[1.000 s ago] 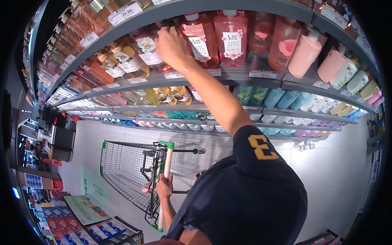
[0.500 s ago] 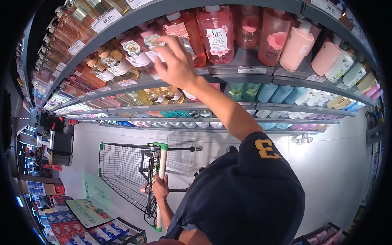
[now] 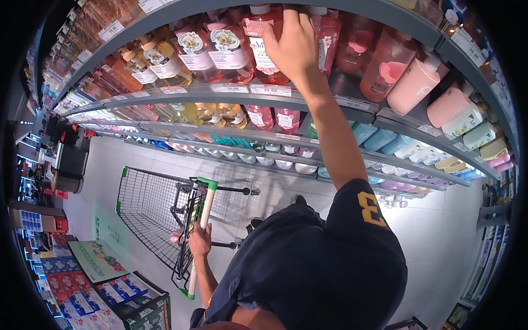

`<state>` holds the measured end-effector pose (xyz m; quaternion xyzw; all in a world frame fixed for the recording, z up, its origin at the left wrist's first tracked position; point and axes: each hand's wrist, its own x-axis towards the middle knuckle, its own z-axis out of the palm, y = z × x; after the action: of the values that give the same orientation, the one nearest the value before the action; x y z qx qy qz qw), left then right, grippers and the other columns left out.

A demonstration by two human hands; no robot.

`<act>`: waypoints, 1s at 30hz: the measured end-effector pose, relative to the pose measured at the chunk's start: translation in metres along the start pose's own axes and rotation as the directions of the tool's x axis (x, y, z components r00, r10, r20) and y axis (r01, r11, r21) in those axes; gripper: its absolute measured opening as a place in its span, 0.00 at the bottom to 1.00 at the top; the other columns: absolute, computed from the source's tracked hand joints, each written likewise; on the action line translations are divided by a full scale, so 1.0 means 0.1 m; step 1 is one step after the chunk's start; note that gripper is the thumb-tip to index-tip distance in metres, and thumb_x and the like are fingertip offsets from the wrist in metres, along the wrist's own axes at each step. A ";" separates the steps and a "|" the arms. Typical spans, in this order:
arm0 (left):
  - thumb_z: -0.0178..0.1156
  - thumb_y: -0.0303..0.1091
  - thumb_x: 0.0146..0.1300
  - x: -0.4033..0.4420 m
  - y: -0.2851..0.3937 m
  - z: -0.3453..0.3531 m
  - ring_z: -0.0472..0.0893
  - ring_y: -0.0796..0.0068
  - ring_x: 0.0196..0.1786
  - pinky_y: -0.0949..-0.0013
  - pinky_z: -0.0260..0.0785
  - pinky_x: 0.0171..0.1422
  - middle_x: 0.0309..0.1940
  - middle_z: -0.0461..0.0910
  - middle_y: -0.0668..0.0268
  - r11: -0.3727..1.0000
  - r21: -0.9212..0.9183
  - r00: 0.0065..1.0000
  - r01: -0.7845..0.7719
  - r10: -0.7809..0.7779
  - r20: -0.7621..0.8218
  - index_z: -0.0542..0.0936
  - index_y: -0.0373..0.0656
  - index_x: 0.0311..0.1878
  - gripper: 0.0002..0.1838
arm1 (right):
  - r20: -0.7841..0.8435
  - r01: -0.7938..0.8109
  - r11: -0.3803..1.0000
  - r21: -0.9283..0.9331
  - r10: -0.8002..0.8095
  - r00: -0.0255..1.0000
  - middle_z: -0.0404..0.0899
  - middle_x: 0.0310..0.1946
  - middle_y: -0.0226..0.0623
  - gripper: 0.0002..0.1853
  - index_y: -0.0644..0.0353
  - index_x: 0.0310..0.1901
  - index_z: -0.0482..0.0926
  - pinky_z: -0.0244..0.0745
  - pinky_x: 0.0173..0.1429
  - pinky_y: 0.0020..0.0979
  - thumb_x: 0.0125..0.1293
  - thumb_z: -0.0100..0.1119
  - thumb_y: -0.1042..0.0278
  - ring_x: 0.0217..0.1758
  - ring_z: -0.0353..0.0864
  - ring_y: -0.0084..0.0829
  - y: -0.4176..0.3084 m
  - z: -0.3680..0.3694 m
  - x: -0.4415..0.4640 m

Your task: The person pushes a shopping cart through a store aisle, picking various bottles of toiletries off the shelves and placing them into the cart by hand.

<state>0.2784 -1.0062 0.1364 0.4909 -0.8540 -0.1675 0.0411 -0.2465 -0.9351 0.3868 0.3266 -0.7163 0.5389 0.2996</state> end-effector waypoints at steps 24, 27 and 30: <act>0.63 0.50 0.72 0.01 0.02 0.01 0.87 0.38 0.41 0.40 0.78 0.47 0.36 0.89 0.50 0.996 0.042 0.996 0.079 -0.080 0.032 0.78 0.53 0.63 0.22 | 0.320 0.012 0.997 0.074 -0.035 0.947 0.87 0.52 0.48 0.41 0.46 0.68 0.74 0.83 0.56 0.50 0.51 0.81 0.57 0.52 0.88 0.55 -0.19 0.01 -0.20; 0.63 0.51 0.71 0.00 0.04 0.01 0.87 0.38 0.41 0.39 0.78 0.47 0.36 0.88 0.50 0.994 0.061 0.995 0.090 -0.091 0.026 0.78 0.53 0.63 0.22 | 0.269 0.048 0.975 0.215 -0.106 0.957 0.88 0.55 0.47 0.43 0.47 0.71 0.74 0.83 0.60 0.46 0.51 0.82 0.62 0.56 0.88 0.52 -0.20 0.02 -0.36; 0.63 0.52 0.71 0.02 0.02 0.03 0.86 0.38 0.41 0.39 0.78 0.47 0.35 0.88 0.50 0.992 0.096 0.996 0.081 -0.083 0.013 0.78 0.54 0.63 0.22 | 0.119 0.199 0.919 0.339 -0.252 0.960 0.85 0.61 0.41 0.42 0.51 0.68 0.77 0.86 0.62 0.40 0.47 0.81 0.73 0.59 0.88 0.47 -0.30 -0.01 -0.58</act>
<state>0.2751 -1.0063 0.1338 0.5256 -0.8404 -0.1322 0.0035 -0.1877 -0.9319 0.3592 0.4941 -0.5971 0.5830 0.2437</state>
